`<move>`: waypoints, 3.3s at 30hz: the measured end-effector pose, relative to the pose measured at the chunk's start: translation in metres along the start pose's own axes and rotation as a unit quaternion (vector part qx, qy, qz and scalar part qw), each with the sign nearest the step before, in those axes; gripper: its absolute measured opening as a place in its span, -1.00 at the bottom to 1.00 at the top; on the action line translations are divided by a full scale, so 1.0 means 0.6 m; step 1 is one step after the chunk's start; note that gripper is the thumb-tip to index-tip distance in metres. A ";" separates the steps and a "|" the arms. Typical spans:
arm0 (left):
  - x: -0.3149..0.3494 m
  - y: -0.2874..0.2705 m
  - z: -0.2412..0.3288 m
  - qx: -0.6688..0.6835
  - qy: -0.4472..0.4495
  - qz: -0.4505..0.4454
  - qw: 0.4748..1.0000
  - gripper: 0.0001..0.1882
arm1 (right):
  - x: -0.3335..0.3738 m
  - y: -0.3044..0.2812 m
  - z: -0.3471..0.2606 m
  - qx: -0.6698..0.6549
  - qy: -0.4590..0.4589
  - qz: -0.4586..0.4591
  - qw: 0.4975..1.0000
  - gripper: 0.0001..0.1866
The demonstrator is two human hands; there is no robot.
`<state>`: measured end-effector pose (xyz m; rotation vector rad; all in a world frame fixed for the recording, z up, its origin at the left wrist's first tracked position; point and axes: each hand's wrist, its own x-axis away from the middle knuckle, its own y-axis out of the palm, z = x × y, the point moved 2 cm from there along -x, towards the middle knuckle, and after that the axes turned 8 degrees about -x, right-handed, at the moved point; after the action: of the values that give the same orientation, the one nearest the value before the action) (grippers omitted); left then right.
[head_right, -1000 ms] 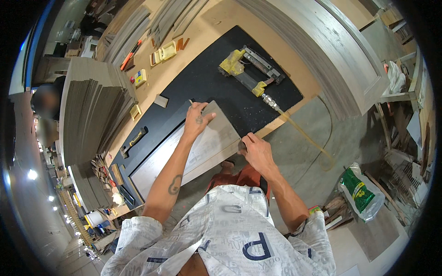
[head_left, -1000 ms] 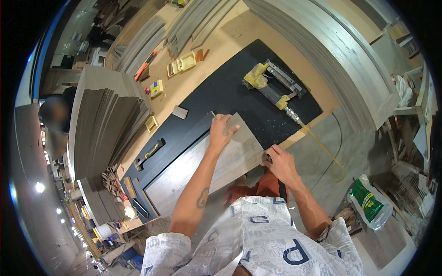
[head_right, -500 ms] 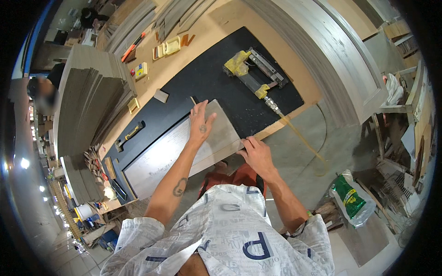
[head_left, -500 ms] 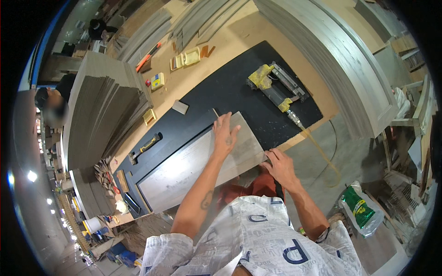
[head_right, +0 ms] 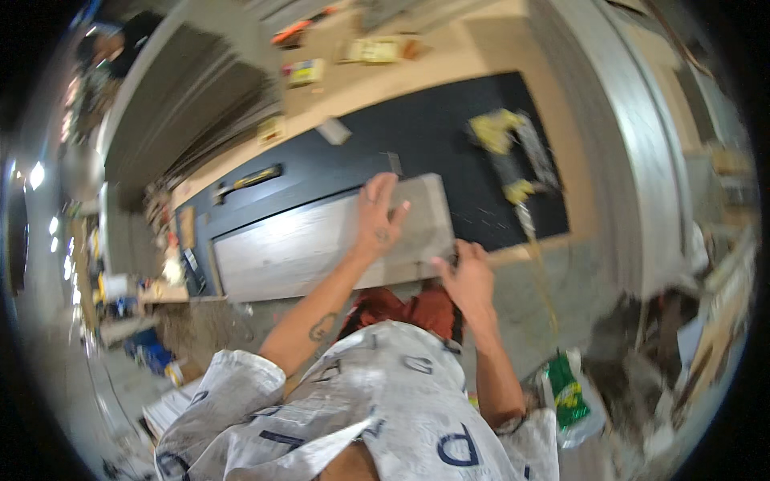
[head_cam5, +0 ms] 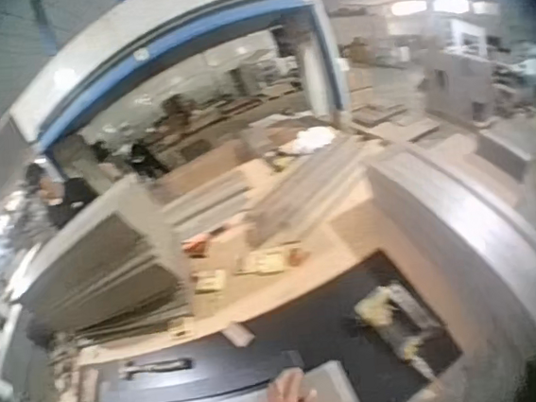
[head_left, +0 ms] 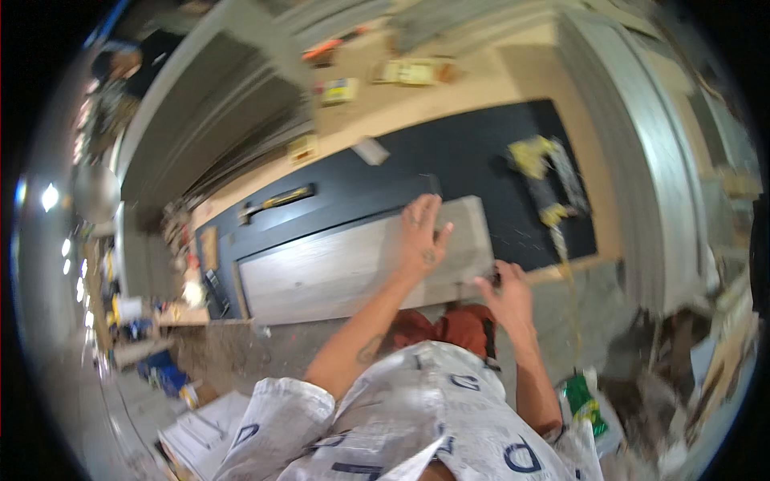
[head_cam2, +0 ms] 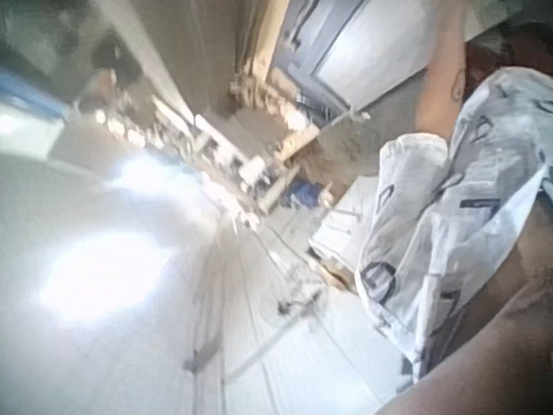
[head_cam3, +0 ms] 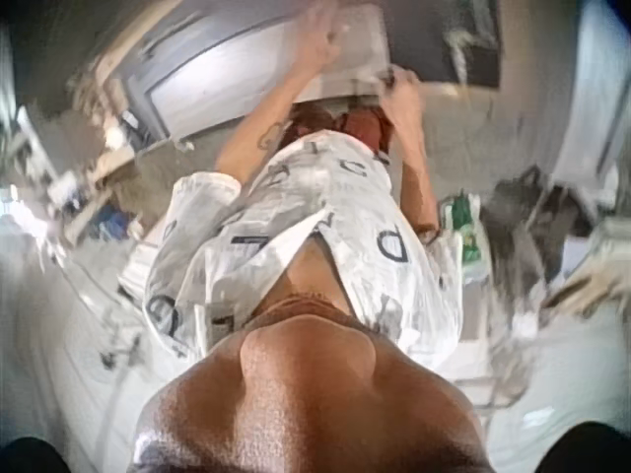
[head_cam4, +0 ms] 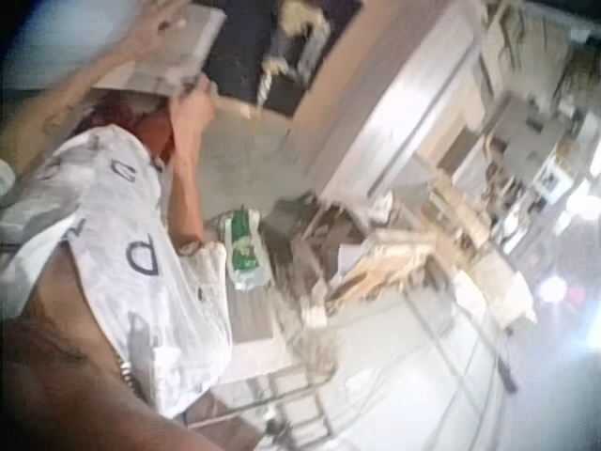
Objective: The recorder uses a nail gun and wooden boards to assemble and finish a part of furniture, likely a cabinet door or panel.
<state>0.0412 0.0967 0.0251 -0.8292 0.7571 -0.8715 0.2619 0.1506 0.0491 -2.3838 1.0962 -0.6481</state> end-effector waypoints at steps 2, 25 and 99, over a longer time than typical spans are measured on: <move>0.041 -0.043 -0.047 -0.015 -0.061 0.032 0.998 -0.41 | -0.024 0.009 0.012 0.014 -0.012 0.023 1.000 -0.44; 0.375 -0.404 -0.669 -0.137 -0.569 -0.005 0.811 -0.30 | -0.167 0.037 -0.028 0.144 0.023 0.040 0.989 -0.55; 0.357 -0.408 -0.672 0.001 -0.486 0.034 0.873 -0.39 | -0.276 0.014 0.096 0.076 0.097 0.009 0.992 -0.47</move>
<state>-0.2837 -0.3057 -0.0022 -1.0847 -0.1109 -0.2932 0.1946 0.2864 -0.0396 -2.2141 1.1036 -0.9389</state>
